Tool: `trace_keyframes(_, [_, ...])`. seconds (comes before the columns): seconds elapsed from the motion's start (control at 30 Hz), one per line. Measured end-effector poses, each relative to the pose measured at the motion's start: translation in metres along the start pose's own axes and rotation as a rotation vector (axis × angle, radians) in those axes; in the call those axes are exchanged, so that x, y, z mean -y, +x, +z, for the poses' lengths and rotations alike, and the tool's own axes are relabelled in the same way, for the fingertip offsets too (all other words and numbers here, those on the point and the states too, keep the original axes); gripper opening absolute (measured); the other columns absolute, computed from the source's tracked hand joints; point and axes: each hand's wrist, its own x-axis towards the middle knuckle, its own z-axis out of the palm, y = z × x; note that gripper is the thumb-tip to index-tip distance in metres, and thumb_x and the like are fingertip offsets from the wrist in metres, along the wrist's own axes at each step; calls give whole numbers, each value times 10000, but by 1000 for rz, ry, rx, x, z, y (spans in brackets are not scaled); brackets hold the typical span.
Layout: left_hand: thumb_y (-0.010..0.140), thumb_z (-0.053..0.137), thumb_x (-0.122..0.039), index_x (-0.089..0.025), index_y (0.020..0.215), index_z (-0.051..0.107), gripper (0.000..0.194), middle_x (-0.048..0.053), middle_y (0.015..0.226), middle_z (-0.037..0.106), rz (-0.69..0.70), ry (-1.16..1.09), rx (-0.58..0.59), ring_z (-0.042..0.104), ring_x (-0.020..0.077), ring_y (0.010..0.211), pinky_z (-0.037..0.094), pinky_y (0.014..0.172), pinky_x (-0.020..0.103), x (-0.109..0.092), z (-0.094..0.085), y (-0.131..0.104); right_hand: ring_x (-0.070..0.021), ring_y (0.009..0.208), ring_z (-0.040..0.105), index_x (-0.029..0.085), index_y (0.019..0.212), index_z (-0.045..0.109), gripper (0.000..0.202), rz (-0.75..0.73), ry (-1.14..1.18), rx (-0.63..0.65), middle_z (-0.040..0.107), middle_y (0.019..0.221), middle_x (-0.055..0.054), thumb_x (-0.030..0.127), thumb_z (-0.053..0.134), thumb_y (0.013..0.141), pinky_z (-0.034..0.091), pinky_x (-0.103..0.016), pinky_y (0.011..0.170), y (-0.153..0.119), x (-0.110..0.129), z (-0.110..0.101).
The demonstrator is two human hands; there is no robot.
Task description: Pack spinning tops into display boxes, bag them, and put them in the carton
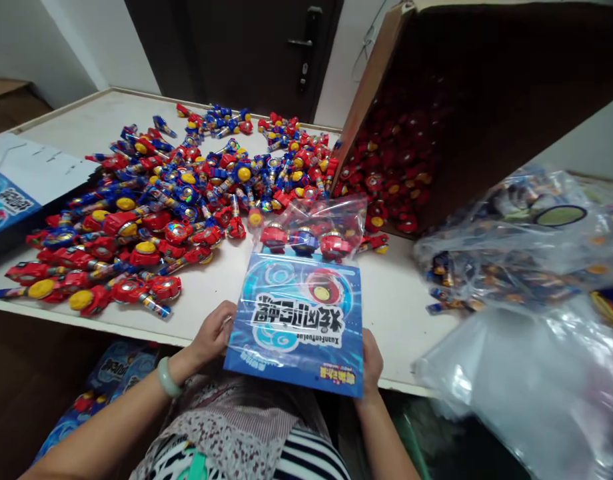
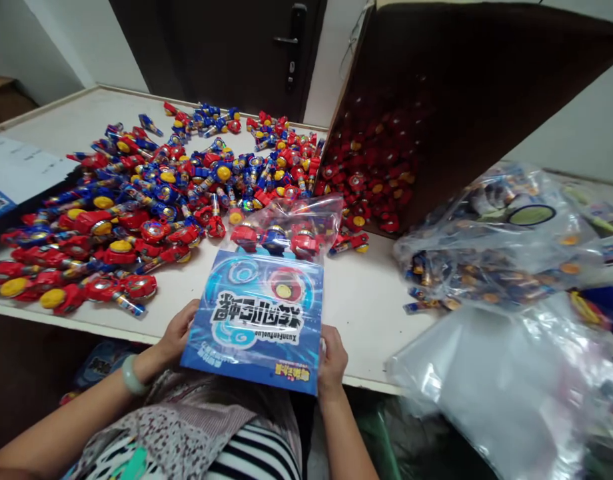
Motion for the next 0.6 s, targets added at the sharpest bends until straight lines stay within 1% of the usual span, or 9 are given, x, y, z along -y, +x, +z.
trace_keyframes(0.1, [1007,459,-267,-191,953,624,190,54,888,617,-23,-13,-39,592,169,807,487,732,268,-5,6,-9,-201,807,698,240,1034,688,182,-84,-33,14,718,899,-46,240,532,941,579,-309,695,-27,10,-10])
trace_keyframes(0.17, [1007,463,-251,-198,969,619,169,53,909,615,-55,-23,-71,595,171,843,492,762,272,-10,10,-21,-188,799,701,249,1037,686,196,-90,-55,-5,717,893,-38,172,534,940,585,-296,698,-47,14,-13])
trace_keyframes(0.27, [1002,469,-201,-210,969,603,139,48,934,613,-111,-43,-80,602,167,891,499,797,270,-15,10,-48,-175,807,705,251,1026,679,223,-86,-50,-9,714,906,-36,99,549,928,592,-287,715,-74,15,-13])
trace_keyframes(0.33, [1002,454,-182,-217,990,605,156,55,969,620,-103,-37,-69,612,168,917,509,818,275,-14,8,-67,-174,817,706,247,993,670,201,-97,-34,22,710,917,-41,104,539,939,595,-291,717,-86,12,-12])
trace_keyframes(0.37, [1002,452,-184,-220,1017,608,161,64,1011,625,-91,-23,-65,619,173,947,515,841,285,-12,7,-73,-181,834,708,245,986,668,179,-104,-48,35,710,933,-49,127,540,948,598,-303,725,-90,10,-11])
trace_keyframes(0.43, [986,507,-224,-224,1111,598,154,89,1118,623,-99,26,-73,621,197,1042,520,915,323,-7,5,-79,-222,899,712,236,1041,669,117,-107,-127,14,718,997,-83,238,598,948,608,-360,761,-91,4,-10])
trace_keyframes(0.5, [948,602,-297,-217,1205,569,271,110,1185,612,-157,88,-81,610,226,1115,515,969,363,-4,6,-76,-272,961,710,217,1142,665,281,-85,-224,-7,726,1056,-124,375,672,910,611,-423,795,-85,-2,-9])
trace_keyframes(0.53, [933,630,-335,-211,1210,571,309,113,1172,620,-180,109,-66,612,233,1113,516,973,372,-3,7,-72,-281,959,712,211,1156,672,322,-75,-245,6,735,1047,-128,411,675,904,611,-433,797,-80,-5,-9])
trace_keyframes(0.6, [944,611,-396,-200,1132,616,272,104,1088,649,-198,116,-8,629,227,1047,527,938,364,-4,5,-65,-262,894,727,223,1077,718,245,-73,-221,67,758,965,-105,395,604,944,616,-406,766,-71,-9,-12])
